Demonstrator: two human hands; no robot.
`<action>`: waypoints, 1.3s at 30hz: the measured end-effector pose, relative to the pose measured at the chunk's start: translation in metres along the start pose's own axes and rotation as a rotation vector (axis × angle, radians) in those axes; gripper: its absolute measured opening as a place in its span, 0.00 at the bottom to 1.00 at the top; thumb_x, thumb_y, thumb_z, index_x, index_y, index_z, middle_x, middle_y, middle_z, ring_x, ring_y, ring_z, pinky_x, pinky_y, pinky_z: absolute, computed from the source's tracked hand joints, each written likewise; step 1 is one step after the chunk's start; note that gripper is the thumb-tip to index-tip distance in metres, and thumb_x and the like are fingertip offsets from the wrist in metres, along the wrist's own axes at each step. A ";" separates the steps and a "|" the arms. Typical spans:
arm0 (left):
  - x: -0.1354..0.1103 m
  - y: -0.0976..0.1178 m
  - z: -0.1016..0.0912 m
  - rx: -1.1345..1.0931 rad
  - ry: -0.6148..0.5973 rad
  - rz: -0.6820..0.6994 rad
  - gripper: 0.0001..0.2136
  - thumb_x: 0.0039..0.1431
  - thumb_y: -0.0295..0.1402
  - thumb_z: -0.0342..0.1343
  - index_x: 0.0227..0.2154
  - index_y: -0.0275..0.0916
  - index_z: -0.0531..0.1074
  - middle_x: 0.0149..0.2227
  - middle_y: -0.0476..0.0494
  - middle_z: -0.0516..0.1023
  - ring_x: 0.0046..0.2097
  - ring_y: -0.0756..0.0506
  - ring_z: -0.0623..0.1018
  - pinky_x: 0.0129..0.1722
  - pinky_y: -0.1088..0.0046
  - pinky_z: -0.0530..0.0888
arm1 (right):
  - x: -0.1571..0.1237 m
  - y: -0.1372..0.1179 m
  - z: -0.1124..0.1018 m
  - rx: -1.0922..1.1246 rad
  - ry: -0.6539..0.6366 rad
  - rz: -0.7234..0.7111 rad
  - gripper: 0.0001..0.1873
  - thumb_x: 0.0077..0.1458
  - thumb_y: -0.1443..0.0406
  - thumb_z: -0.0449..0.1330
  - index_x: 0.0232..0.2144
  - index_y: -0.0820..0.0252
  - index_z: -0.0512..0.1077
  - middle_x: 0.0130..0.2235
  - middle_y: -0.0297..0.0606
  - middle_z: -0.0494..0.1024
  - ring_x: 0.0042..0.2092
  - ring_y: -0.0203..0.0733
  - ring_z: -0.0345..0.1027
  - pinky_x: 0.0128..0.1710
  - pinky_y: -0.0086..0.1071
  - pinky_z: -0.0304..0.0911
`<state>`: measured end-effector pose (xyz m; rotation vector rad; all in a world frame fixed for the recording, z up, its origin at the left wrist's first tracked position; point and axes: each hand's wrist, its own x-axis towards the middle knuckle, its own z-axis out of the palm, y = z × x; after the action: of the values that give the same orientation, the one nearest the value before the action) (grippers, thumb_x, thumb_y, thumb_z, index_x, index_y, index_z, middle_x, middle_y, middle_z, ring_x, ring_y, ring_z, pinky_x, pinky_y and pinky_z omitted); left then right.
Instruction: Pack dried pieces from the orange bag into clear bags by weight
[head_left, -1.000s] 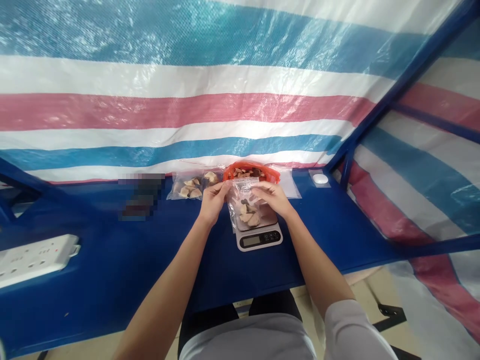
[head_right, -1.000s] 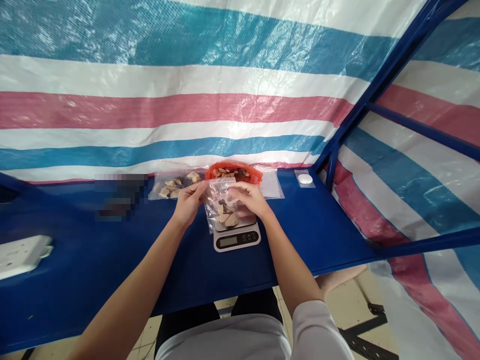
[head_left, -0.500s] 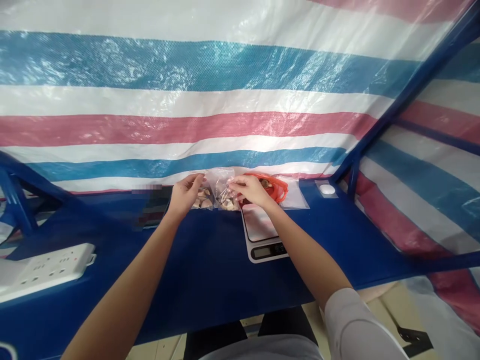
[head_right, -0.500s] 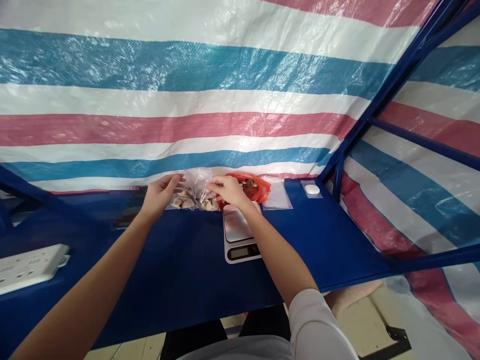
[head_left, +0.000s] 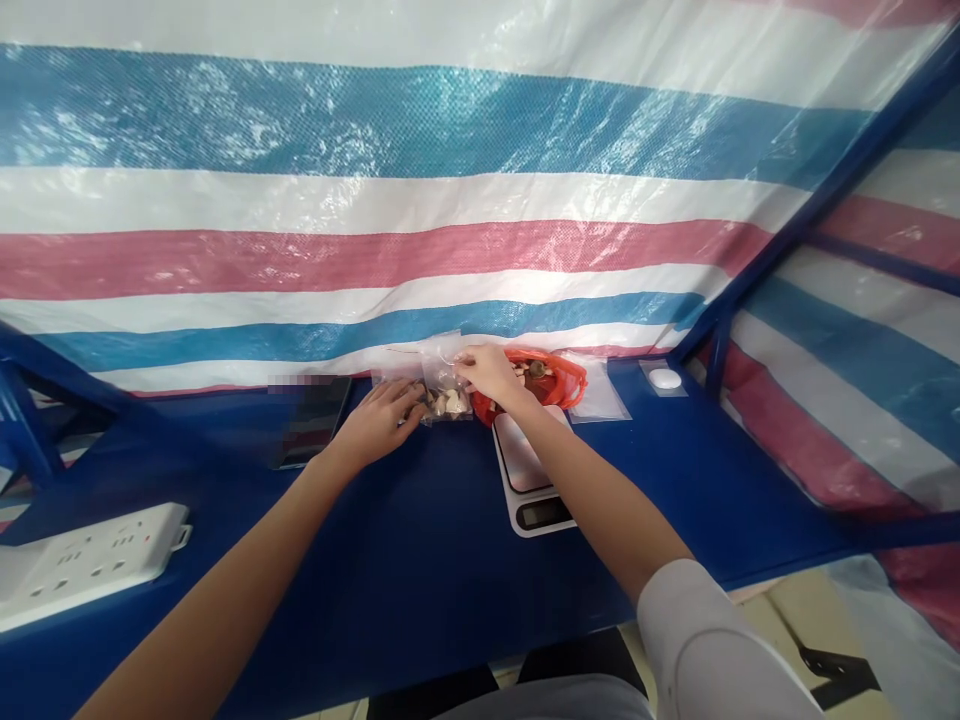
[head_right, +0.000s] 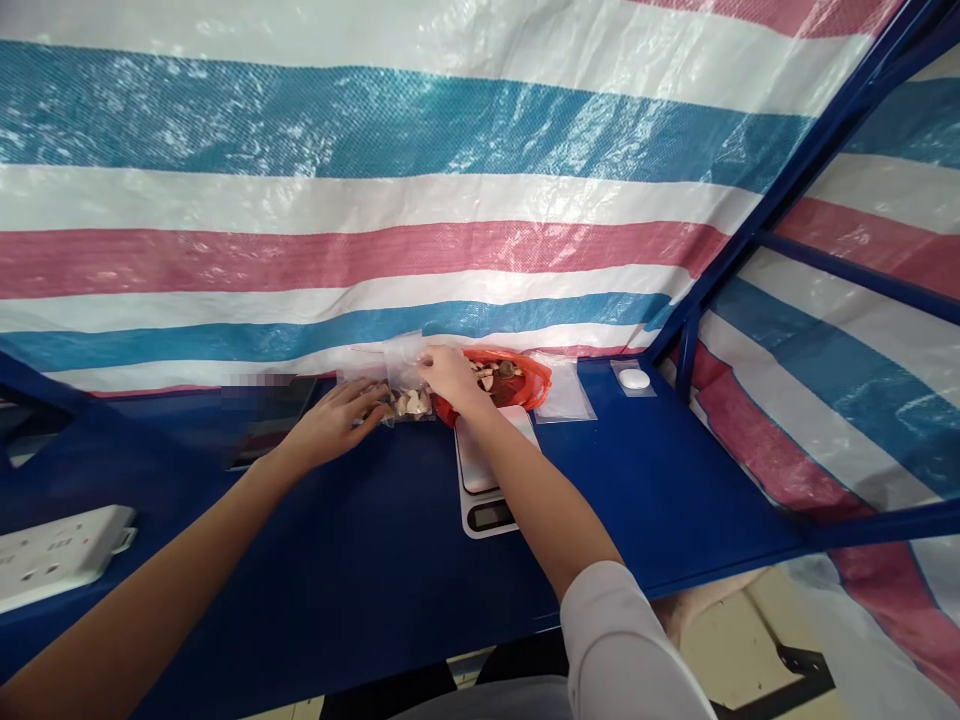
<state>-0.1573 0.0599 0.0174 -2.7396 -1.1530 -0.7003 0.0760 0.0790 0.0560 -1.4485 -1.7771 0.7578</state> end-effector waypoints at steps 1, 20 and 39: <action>-0.002 -0.001 0.002 0.001 -0.013 0.002 0.21 0.69 0.42 0.44 0.54 0.39 0.74 0.55 0.33 0.76 0.59 0.34 0.74 0.61 0.50 0.69 | -0.003 -0.004 -0.003 -0.138 0.028 0.002 0.04 0.56 0.69 0.59 0.30 0.59 0.73 0.35 0.38 0.80 0.41 0.44 0.76 0.41 0.33 0.71; -0.006 -0.003 0.017 0.065 0.021 -0.043 0.22 0.69 0.42 0.44 0.57 0.37 0.71 0.60 0.32 0.73 0.63 0.33 0.70 0.64 0.48 0.67 | -0.042 0.007 0.025 -0.761 -0.076 -0.487 0.22 0.70 0.65 0.47 0.58 0.72 0.71 0.61 0.53 0.73 0.64 0.50 0.65 0.66 0.41 0.58; -0.006 0.023 0.011 0.065 0.110 -0.129 0.20 0.68 0.43 0.46 0.55 0.40 0.74 0.59 0.35 0.76 0.63 0.33 0.71 0.65 0.49 0.64 | -0.061 0.007 -0.012 -0.558 -0.037 -0.487 0.22 0.69 0.61 0.50 0.59 0.61 0.72 0.63 0.45 0.72 0.65 0.50 0.63 0.65 0.44 0.60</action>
<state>-0.1405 0.0425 0.0076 -2.5573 -1.3120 -0.8025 0.0973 0.0208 0.0471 -1.2353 -2.3616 0.0308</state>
